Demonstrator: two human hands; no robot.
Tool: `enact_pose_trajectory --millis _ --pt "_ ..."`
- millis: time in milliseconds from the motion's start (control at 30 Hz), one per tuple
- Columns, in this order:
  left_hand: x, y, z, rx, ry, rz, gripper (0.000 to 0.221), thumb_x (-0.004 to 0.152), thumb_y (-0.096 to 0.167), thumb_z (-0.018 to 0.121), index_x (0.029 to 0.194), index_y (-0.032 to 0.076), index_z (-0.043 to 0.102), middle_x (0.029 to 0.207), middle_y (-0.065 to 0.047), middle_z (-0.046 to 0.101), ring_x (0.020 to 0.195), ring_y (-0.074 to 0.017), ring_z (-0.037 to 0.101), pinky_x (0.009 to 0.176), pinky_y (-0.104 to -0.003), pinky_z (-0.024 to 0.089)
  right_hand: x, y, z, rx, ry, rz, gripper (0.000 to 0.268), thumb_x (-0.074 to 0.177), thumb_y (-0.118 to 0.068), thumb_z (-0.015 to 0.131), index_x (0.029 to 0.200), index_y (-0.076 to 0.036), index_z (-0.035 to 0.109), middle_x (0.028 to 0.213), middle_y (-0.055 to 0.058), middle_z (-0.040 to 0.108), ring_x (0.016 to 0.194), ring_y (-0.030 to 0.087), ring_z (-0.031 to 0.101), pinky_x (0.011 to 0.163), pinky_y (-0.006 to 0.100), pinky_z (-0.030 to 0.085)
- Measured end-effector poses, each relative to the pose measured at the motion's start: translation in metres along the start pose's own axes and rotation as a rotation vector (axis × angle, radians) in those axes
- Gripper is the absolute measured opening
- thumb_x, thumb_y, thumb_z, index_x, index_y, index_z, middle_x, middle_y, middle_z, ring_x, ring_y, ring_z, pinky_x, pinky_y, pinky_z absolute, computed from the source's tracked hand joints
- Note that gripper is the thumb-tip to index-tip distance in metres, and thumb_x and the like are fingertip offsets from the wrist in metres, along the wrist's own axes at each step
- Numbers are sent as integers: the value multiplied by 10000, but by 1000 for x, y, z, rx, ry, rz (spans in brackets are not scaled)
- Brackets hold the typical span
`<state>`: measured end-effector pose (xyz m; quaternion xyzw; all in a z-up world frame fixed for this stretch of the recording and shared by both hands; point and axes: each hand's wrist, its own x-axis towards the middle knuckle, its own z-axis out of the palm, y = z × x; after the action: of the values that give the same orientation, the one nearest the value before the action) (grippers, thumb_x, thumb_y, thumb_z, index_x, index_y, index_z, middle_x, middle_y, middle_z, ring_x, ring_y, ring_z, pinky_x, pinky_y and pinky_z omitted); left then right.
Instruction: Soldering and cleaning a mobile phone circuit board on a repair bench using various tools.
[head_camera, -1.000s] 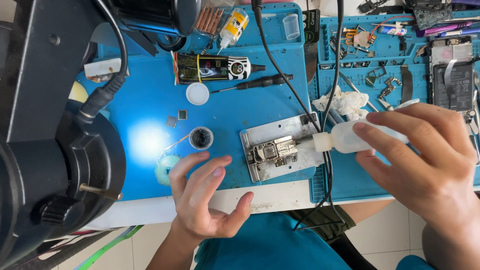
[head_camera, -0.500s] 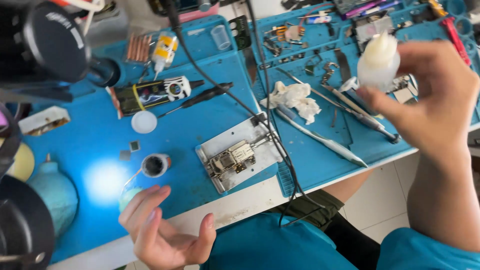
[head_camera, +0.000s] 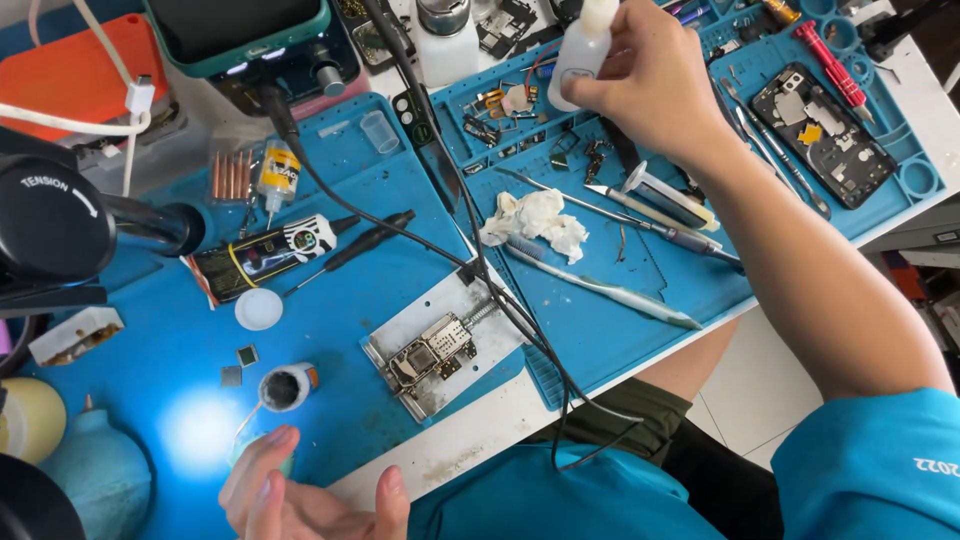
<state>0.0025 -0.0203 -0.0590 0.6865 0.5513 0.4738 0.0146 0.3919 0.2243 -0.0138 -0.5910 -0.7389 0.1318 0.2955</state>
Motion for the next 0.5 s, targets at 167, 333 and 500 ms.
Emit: enact_pose_trajectory --millis 167,333,500 --pt "4 0 2 22 12 24 775 916 448 674 1469 48 304 1326 -248 494 1207 -401 516 1040 -486 489 1 13 3 -2 14 -128 556 946 -128 916 1313 26 527 1236 273 696 1021 403 740 778 451 607" --pt "5 4 5 7 49 -23 762 919 407 689 1476 47 316 1326 -256 495 1198 -417 515 1046 -505 461 -9 1 -13 80 -76 -112 689 911 -122 936 1385 26 458 1289 317 671 1142 461 691 912 507 603" --pt "0 -3 3 26 44 6 769 917 449 678 1486 81 315 1349 -225 483 1214 -409 527 1050 -513 470 -67 -51 -53 -165 -123 -59 229 1074 -181 833 1013 -44 660 939 93 630 793 187 550 731 331 452"
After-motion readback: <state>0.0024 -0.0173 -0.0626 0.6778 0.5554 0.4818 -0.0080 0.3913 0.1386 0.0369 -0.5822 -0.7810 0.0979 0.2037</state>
